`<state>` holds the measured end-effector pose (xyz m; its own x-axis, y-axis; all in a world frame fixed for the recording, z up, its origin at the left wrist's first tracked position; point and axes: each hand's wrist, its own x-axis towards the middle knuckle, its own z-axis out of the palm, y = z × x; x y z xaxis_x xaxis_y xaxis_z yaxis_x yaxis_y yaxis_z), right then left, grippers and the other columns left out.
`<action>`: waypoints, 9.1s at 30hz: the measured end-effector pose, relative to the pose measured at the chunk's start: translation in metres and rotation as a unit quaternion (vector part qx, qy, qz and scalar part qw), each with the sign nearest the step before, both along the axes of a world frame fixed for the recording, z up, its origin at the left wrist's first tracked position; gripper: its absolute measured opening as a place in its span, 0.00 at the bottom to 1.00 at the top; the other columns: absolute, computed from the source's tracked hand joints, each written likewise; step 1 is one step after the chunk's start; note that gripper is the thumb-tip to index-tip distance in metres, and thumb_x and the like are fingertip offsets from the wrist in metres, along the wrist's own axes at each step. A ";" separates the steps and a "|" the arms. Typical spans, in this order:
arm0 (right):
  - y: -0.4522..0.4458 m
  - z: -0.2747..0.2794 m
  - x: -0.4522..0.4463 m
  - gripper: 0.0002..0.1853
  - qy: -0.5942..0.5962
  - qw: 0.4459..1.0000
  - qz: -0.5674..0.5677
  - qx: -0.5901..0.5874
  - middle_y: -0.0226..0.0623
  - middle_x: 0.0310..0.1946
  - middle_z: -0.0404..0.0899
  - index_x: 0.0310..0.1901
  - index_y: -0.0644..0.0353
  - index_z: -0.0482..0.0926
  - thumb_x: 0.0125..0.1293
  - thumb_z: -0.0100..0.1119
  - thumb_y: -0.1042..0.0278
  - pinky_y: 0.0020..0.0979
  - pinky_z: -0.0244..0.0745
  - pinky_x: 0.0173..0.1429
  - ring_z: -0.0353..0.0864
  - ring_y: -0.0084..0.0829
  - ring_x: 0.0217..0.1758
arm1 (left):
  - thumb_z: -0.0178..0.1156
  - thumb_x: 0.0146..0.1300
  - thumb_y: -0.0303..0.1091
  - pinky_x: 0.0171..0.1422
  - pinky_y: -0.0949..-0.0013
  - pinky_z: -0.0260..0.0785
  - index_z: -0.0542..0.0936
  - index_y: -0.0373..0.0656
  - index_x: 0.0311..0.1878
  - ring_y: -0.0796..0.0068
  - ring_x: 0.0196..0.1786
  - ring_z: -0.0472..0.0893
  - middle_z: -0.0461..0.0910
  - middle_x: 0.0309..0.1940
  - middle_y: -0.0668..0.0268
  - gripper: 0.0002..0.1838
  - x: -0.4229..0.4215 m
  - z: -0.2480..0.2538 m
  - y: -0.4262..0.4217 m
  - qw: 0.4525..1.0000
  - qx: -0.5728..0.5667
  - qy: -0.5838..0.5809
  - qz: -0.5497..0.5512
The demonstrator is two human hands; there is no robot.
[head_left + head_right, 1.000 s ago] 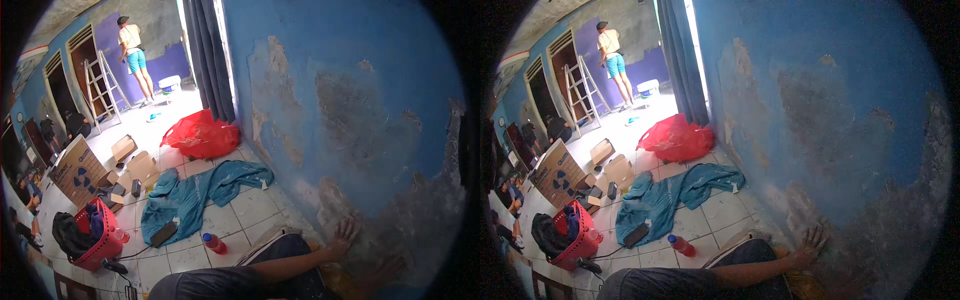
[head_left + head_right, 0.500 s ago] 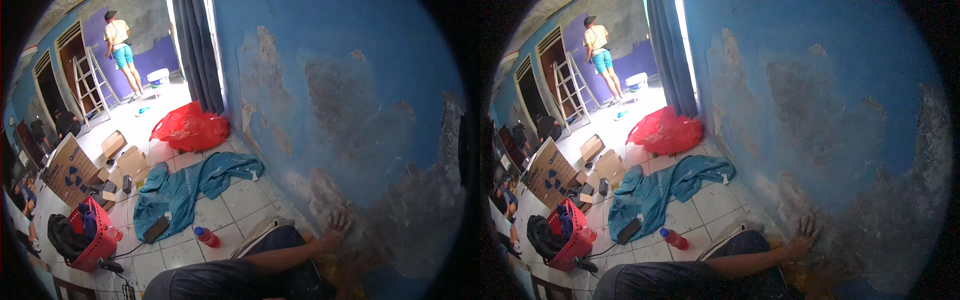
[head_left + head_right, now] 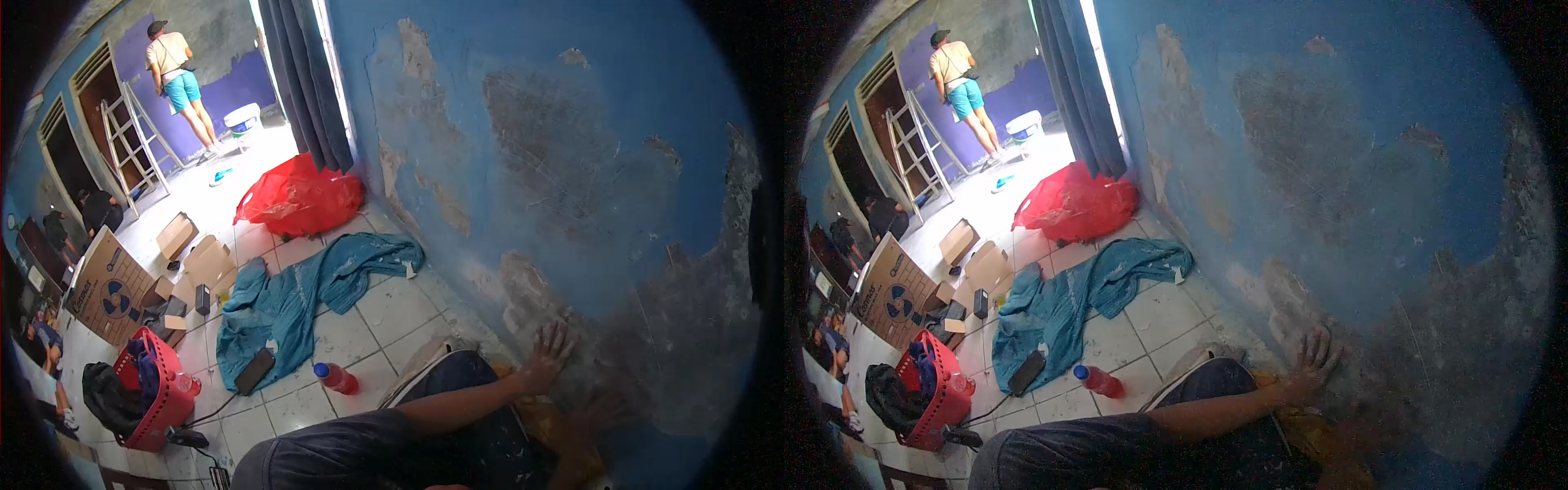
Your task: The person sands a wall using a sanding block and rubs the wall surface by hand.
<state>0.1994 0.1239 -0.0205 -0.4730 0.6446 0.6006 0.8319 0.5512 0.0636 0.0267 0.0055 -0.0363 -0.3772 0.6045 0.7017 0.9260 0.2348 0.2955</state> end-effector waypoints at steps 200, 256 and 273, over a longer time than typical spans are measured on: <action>-0.020 0.064 0.008 0.35 0.144 0.981 0.120 0.059 0.51 0.60 0.55 0.57 0.70 0.67 0.61 0.61 0.46 0.70 0.35 0.72 0.51 0.58 0.71 | 0.70 0.46 0.58 0.72 0.28 0.22 0.48 0.22 0.70 0.22 0.73 0.28 0.30 0.70 0.23 0.62 0.006 0.001 0.003 0.987 -0.136 -0.080 0.014; -0.024 0.025 -0.006 0.33 0.054 0.984 0.155 -0.076 0.56 0.60 0.66 0.59 0.71 0.70 0.67 0.51 0.45 0.81 0.24 0.66 0.58 0.61 0.67 | 0.70 0.47 0.57 0.71 0.26 0.24 0.52 0.21 0.69 0.20 0.73 0.33 0.36 0.70 0.21 0.59 0.005 0.002 -0.001 0.990 -0.126 -0.056 -0.011; -0.018 0.012 -0.002 0.28 -0.011 0.985 0.141 -0.096 0.48 0.56 0.72 0.50 0.62 0.78 0.63 0.56 0.41 0.80 0.35 0.67 0.60 0.52 0.70 | 0.72 0.44 0.56 0.73 0.29 0.24 0.50 0.21 0.70 0.21 0.73 0.29 0.33 0.70 0.22 0.62 0.005 -0.003 0.000 0.989 -0.133 -0.071 -0.002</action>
<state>0.1976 0.1056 -0.0082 -0.6617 0.5866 0.4669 0.6434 0.7640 -0.0480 0.0317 0.0052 -0.0389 -0.4580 0.7619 0.4580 0.8805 0.3179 0.3516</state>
